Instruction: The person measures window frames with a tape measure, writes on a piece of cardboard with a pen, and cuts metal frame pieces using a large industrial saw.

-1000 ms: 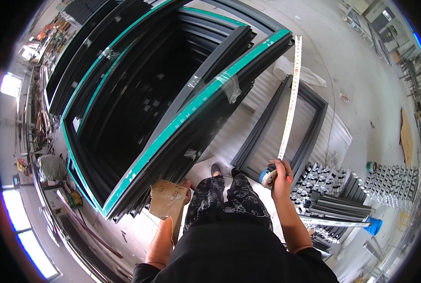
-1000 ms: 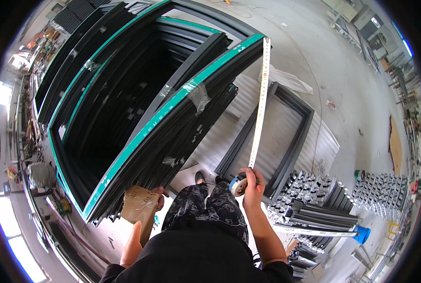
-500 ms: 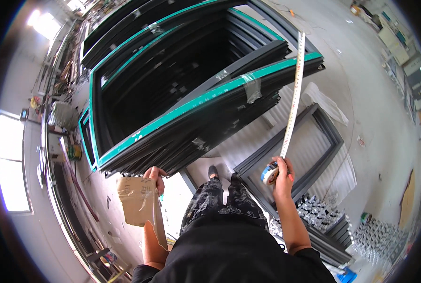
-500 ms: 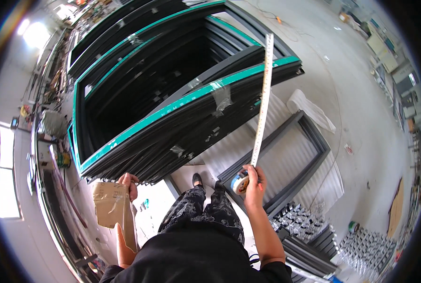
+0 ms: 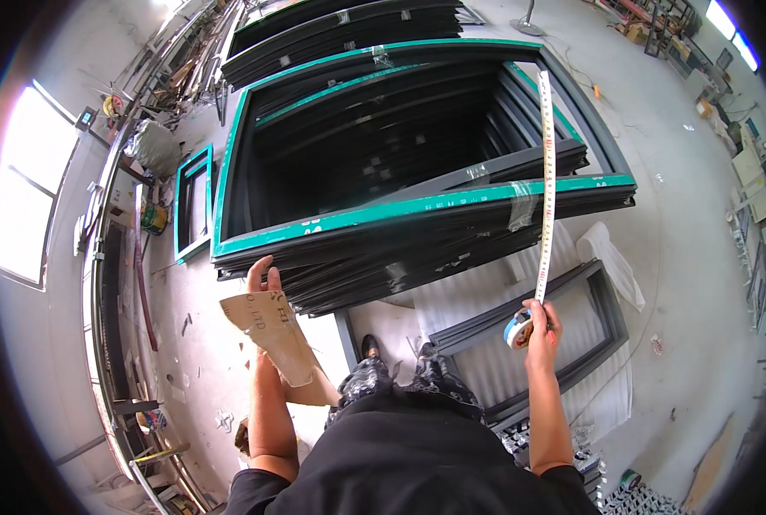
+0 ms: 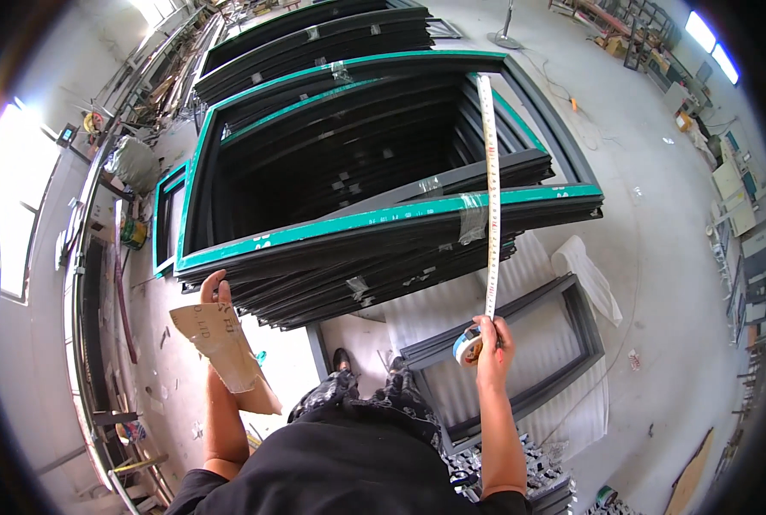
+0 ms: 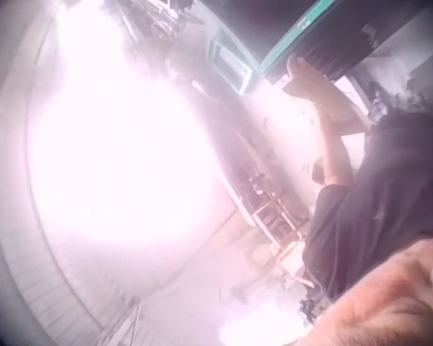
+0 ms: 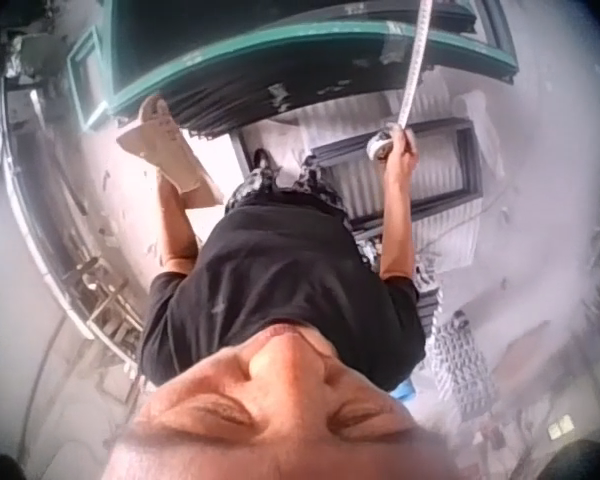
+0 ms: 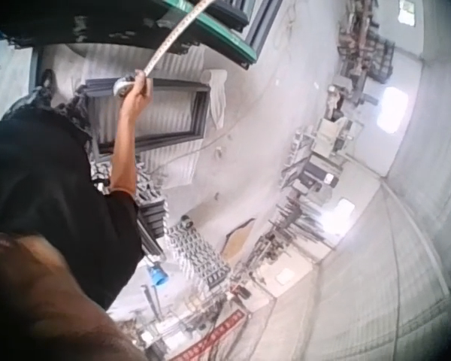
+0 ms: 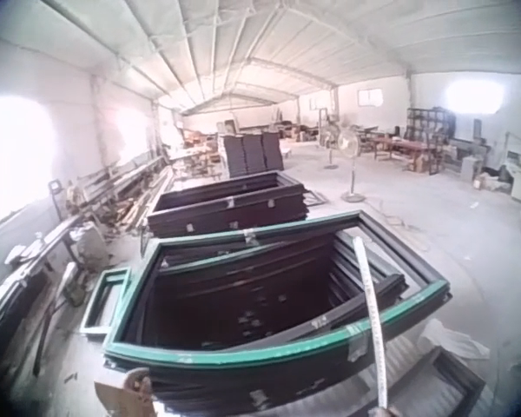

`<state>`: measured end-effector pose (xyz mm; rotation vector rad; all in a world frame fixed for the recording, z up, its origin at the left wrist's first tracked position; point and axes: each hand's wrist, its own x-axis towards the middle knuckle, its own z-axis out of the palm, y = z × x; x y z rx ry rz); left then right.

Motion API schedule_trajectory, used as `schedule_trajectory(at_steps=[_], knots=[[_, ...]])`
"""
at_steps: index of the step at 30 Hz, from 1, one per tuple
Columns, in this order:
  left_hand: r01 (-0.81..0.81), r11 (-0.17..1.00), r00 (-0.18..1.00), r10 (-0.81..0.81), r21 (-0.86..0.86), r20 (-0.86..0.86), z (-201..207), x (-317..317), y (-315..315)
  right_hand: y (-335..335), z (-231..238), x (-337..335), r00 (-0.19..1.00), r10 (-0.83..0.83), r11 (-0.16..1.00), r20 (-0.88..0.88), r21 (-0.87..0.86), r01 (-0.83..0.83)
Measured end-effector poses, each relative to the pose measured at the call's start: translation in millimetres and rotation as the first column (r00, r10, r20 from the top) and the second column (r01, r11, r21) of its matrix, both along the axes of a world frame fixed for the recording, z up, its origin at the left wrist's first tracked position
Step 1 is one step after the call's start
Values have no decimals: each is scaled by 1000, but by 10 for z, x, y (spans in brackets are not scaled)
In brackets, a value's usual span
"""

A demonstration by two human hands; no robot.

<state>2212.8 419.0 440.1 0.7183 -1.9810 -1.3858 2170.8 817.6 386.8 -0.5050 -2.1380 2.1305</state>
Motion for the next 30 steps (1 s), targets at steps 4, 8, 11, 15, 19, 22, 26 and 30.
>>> schedule_trajectory(at_steps=[4, 8, 11, 15, 19, 22, 26, 30], knots=[[99, 952, 962, -16, -289, 274, 56, -148, -248, 149, 205, -495, 998, 9, 997, -64, -77, -14], [196, 933, 839, 1, -302, 545, 333, -367, -217, 404, 72, -994, 991, -44, 997, -123, -66, 36], [246, 942, 808, -69, -227, 585, 283, -410, -294, 229, 165, -1200, 992, 5, 996, -125, -88, -16], [367, 751, 783, 68, -549, 618, 348, -585, -175, 123, 50, -1421, 995, -7, 993, -99, -117, -5], [426, 766, 706, 51, -481, 706, 503, -611, -156, -47, 36, -1474, 989, -79, 993, -123, -95, 67], [395, 779, 721, 65, -486, 690, 543, -613, -119, -99, 94, -1431, 991, -116, 986, -73, -129, 106], [390, 810, 715, 33, -437, 699, 589, -713, -305, -206, 128, -1362, 993, -61, 988, -97, -150, 46], [391, 766, 751, 55, -511, 658, 546, -797, -733, -430, 138, -1265, 995, 41, 953, -86, -295, -65]])
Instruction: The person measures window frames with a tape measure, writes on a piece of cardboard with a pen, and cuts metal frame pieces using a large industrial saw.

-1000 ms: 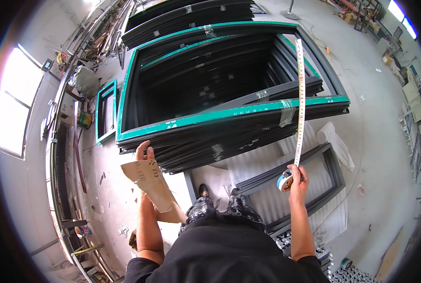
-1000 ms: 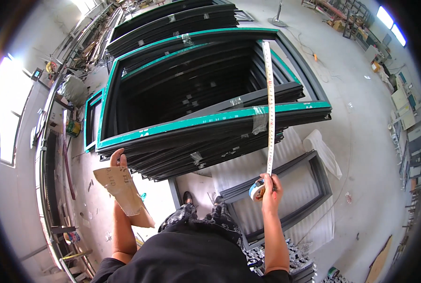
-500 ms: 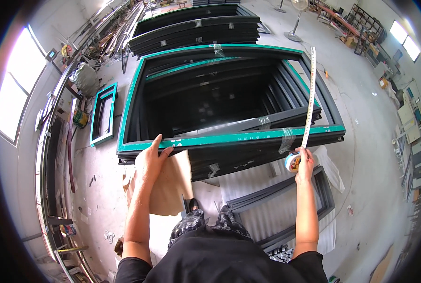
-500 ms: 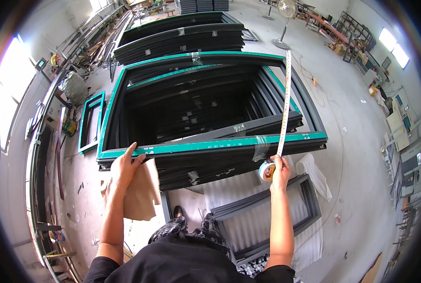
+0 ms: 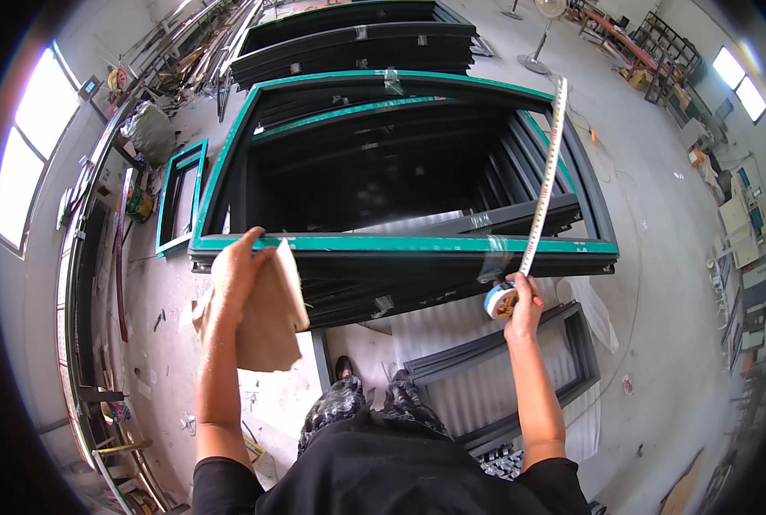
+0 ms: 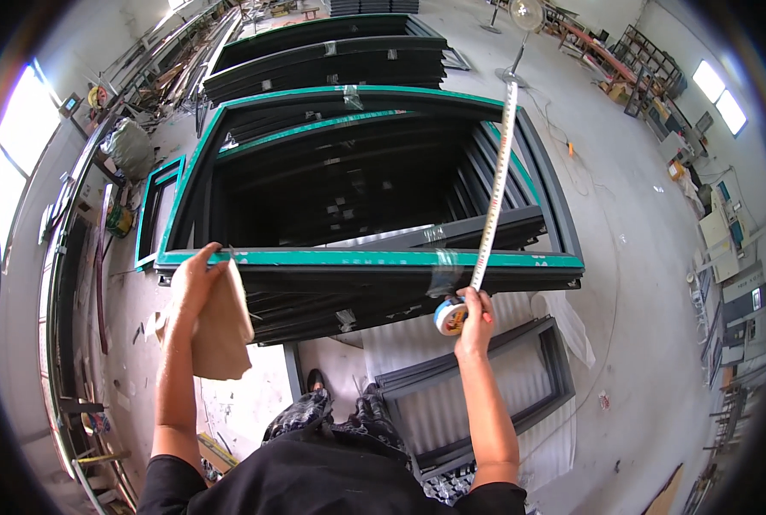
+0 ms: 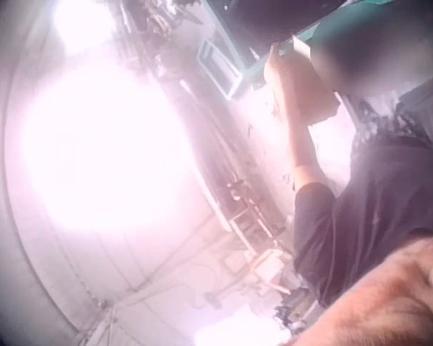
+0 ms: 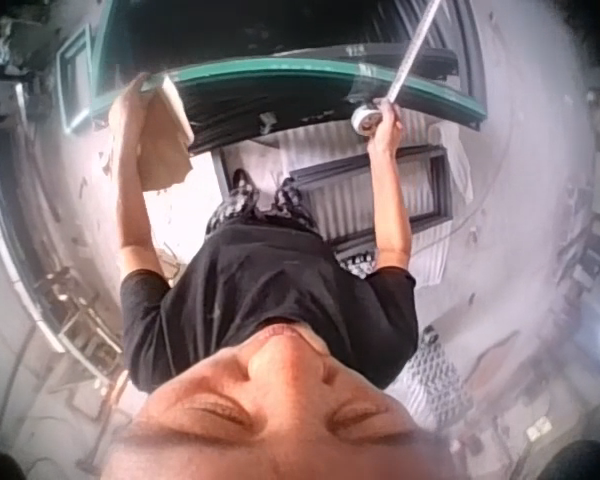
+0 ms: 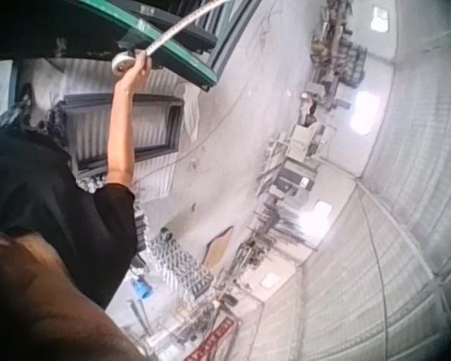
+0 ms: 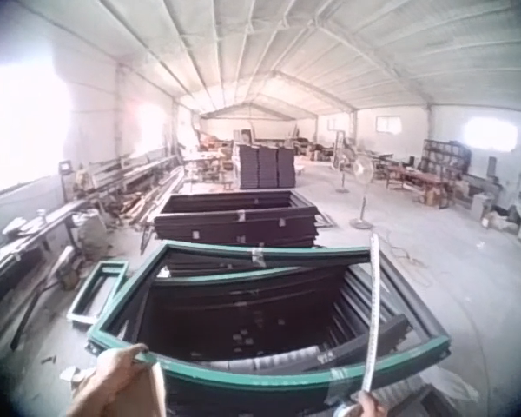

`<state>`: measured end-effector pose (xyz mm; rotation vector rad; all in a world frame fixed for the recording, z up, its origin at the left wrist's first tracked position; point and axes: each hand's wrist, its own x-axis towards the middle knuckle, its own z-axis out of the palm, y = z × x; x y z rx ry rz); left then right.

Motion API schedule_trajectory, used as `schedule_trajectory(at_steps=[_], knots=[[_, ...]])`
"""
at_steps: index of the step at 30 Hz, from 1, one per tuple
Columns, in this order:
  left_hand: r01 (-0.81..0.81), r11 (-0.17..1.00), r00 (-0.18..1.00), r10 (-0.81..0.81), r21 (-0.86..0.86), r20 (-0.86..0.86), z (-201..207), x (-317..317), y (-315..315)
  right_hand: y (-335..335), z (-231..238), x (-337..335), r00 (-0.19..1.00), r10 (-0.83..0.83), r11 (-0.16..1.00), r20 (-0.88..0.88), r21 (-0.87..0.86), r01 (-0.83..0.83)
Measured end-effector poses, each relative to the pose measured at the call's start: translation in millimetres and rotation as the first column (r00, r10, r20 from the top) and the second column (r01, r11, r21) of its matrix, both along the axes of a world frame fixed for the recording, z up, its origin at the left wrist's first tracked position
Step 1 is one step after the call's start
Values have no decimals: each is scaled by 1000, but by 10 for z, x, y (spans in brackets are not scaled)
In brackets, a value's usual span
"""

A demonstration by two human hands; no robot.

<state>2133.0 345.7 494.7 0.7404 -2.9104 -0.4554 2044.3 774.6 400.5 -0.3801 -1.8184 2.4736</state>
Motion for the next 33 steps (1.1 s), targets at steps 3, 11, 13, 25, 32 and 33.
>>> schedule_trajectory(at_steps=[3, 11, 13, 25, 32, 33], knots=[[15, 1000, 1000, -15, -21, -14, -36, -67, -261, -152, -9, 34, 995, 100, 994, -23, -31, -100], [21, 995, 986, -5, 96, -164, -39, 3, 308, 611, 395, -65, 733, 677, 658, -66, 500, -563], [223, 911, 970, -174, 346, -167, -111, 6, 802, 1141, 636, -174, 681, 727, 415, 90, 732, -540], [229, 284, 973, -51, 931, -224, -880, -391, 2581, 2246, 966, -388, 697, 611, 124, 374, 825, -551], [146, 254, 972, 145, 956, -187, -1123, -386, 2439, 2056, 760, -456, 733, 578, 83, 358, 868, -489], [136, 145, 970, 181, 980, -161, -1105, -386, 2420, 2036, 758, -489, 731, 577, 42, 364, 881, -472]])
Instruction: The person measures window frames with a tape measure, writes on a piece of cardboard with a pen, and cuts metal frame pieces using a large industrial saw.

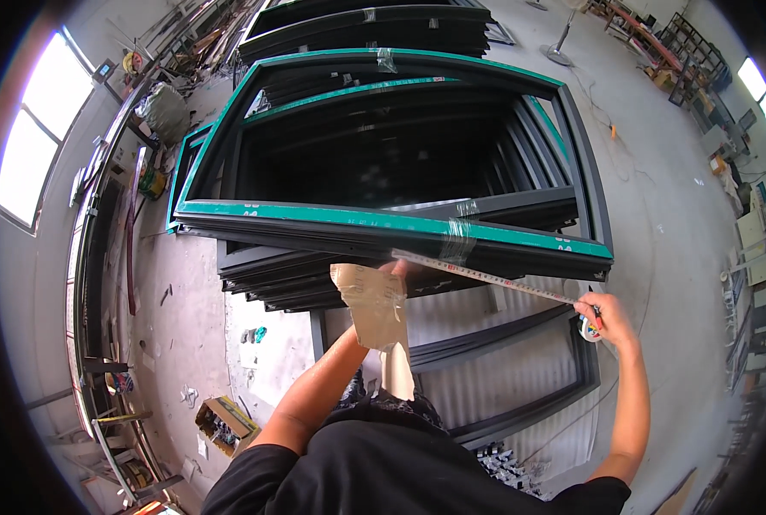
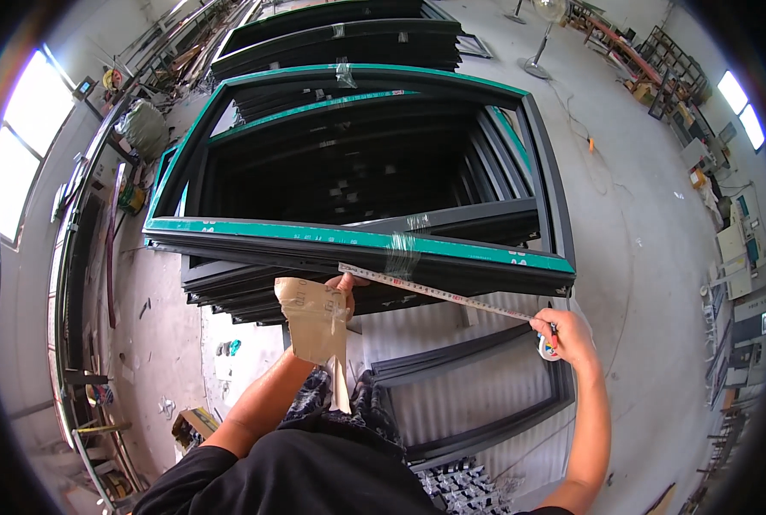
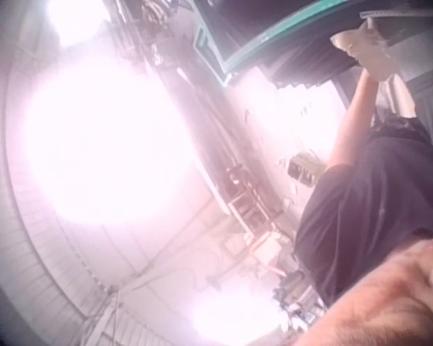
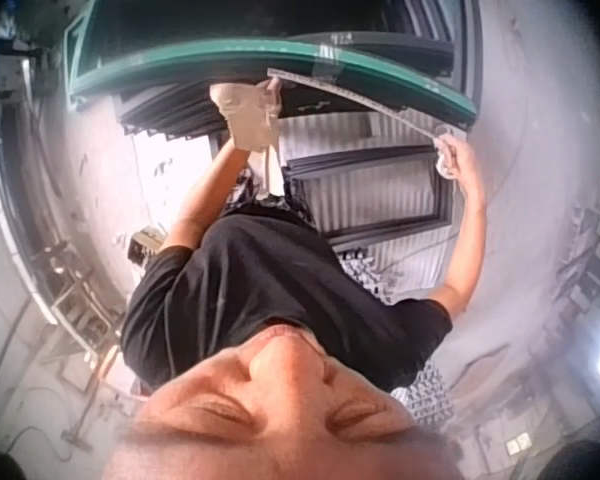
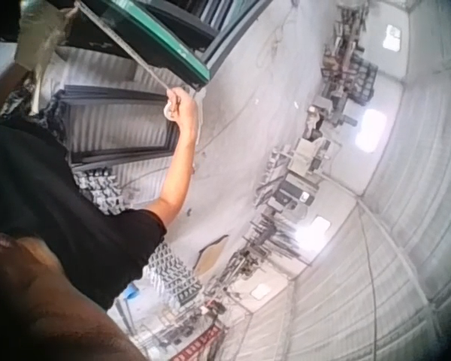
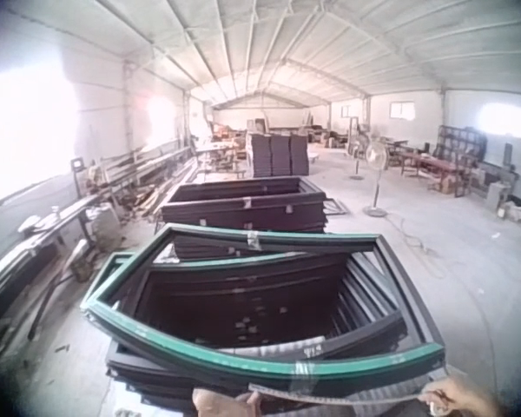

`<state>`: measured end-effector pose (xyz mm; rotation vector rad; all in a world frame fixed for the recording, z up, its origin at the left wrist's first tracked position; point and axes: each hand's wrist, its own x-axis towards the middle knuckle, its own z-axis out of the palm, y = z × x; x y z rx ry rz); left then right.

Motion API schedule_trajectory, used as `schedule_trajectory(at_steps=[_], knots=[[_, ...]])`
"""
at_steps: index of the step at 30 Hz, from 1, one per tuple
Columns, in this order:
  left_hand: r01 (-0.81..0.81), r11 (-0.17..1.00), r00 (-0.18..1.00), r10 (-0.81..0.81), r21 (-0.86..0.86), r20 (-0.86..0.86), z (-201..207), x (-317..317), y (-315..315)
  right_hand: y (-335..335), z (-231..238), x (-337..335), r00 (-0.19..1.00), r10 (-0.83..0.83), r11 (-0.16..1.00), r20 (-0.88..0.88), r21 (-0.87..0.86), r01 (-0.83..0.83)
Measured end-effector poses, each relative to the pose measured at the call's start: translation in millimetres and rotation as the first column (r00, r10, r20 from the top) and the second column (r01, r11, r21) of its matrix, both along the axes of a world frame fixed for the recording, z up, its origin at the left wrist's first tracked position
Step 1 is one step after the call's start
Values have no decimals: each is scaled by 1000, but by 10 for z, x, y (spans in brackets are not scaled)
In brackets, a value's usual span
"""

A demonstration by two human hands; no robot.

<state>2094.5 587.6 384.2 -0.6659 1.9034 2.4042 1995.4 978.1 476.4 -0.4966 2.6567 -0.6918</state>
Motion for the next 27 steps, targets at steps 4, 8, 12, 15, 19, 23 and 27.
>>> schedule_trajectory(at_steps=[4, 8, 12, 15, 19, 23, 27], knots=[[-21, 998, 1000, 20, -61, -23, 206, -7, 43, -11, -51, -93, 998, 35, 999, -45, -34, -37], [25, 999, 999, -25, 24, 22, 304, -6, 38, -84, 61, -94, 997, -55, 998, -45, -31, 54], [-81, 992, 990, 91, -96, 108, 109, -16, -54, -285, 44, -123, 993, -104, 994, -58, 32, 106], [-69, 997, 996, 70, -26, 46, 164, -66, 62, -270, -86, 9, 930, -220, 975, -295, -40, 218], [-108, 990, 994, 107, 88, 17, 153, -80, 79, -393, -212, 98, 751, -170, 966, -638, 40, 254], [-132, 984, 991, 130, 117, 24, 72, -94, 62, -550, -314, 132, 704, -153, 974, -694, 12, 224], [-130, 978, 991, 130, 166, 11, 42, -90, 41, -782, -373, 103, 664, -167, 976, -729, -26, 217]])
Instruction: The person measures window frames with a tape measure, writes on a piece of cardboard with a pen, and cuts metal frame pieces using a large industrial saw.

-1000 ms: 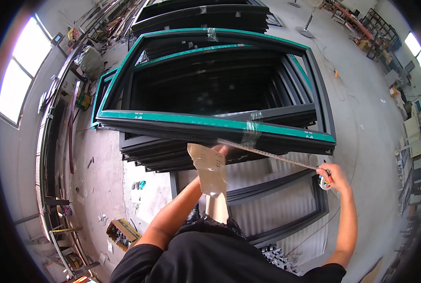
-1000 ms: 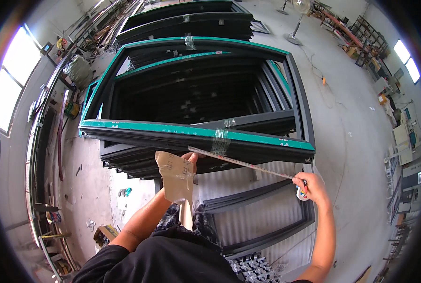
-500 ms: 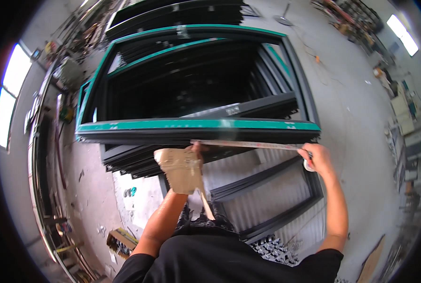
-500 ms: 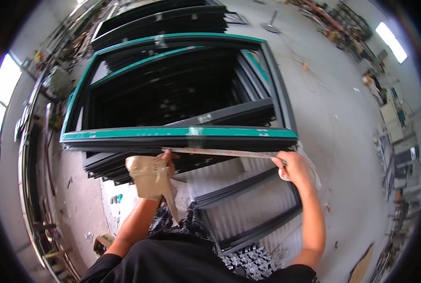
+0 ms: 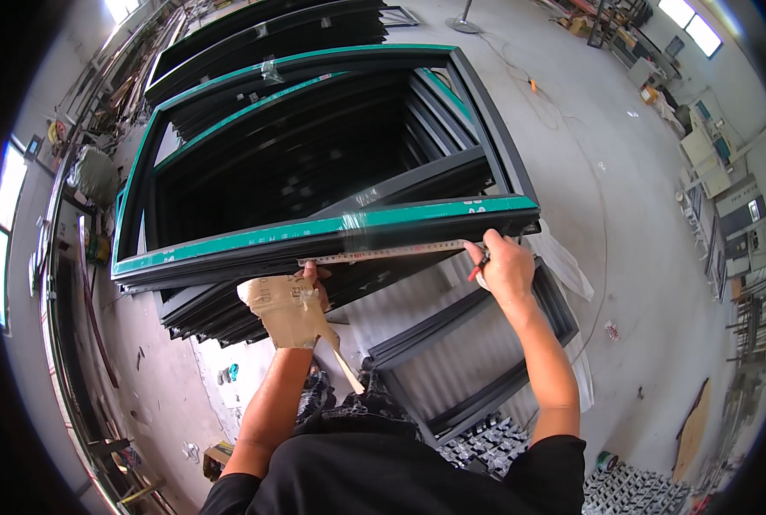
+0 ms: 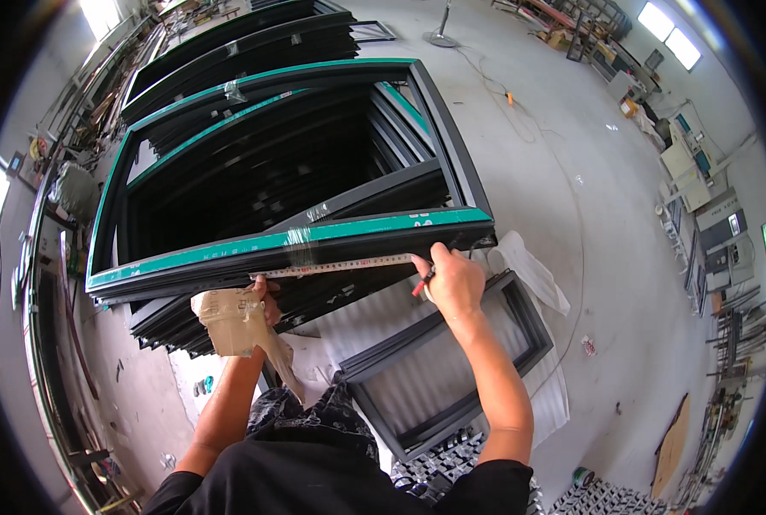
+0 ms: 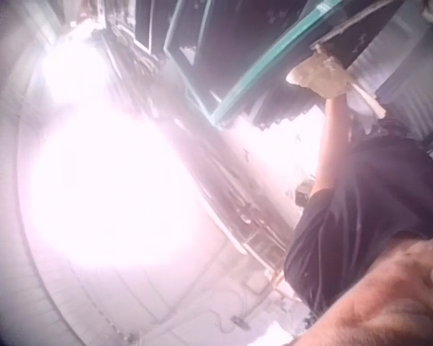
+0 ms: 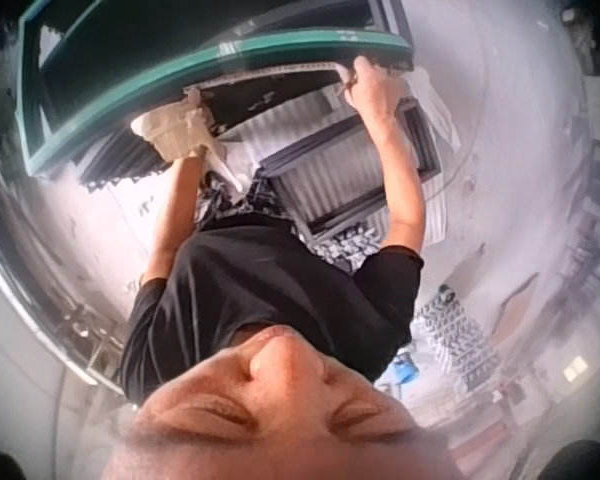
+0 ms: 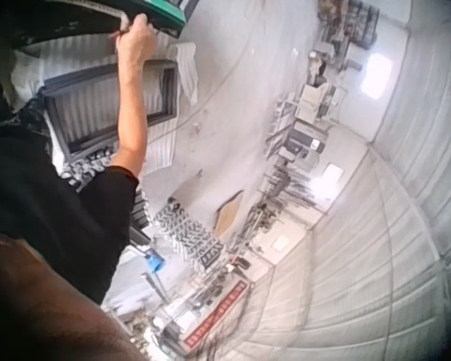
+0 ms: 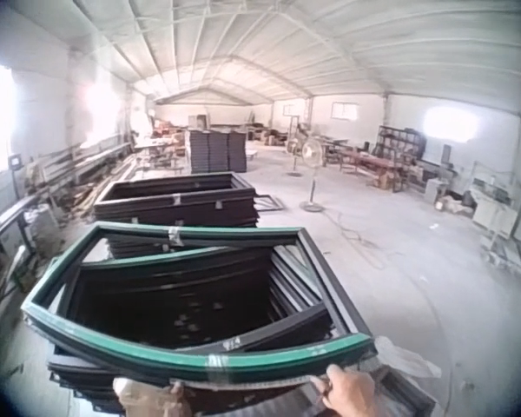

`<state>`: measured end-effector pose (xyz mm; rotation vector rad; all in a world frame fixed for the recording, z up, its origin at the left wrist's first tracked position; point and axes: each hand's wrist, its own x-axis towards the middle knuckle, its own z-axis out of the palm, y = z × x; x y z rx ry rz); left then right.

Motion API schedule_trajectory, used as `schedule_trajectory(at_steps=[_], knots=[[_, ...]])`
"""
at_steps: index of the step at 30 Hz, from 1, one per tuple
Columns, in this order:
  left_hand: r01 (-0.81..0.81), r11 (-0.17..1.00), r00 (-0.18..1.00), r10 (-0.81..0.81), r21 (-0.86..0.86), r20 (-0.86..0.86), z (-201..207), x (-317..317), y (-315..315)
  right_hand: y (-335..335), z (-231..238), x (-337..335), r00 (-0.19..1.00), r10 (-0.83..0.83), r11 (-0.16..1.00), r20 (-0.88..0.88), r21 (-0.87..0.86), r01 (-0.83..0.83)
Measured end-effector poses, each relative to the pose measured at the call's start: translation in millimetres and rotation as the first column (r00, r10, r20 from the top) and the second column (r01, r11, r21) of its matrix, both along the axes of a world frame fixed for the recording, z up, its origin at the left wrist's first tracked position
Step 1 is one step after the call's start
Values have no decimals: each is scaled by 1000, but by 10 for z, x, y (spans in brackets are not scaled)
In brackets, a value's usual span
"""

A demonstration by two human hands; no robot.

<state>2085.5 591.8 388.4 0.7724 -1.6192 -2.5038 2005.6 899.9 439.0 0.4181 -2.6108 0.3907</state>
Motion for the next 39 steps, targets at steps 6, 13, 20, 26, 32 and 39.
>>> schedule_trajectory(at_steps=[6, 13, 20, 26, 32, 39], knots=[[-14, 999, 1000, 13, -33, -21, -56, -38, 26, -126, -79, 9, 987, -159, 987, 4, -20, 159], [-4, 998, 1000, 6, -56, 29, -63, -47, 17, -241, -87, 16, 982, -189, 981, 25, -34, 190], [3, 1000, 1000, -3, -18, -16, -69, -38, 11, -267, -72, 25, 989, -147, 988, -32, -58, 145], [30, 997, 999, -32, -68, -31, -207, -37, -59, -276, -133, 27, 992, -102, 979, -78, -187, 86], [66, 997, 994, -63, 26, -86, -369, -57, -153, -280, -103, 62, 993, -111, 979, -47, -175, 101], [-4, 999, 1000, 3, -34, -28, -239, -71, -52, -285, -131, 52, 991, -128, 980, -41, -161, 120]])
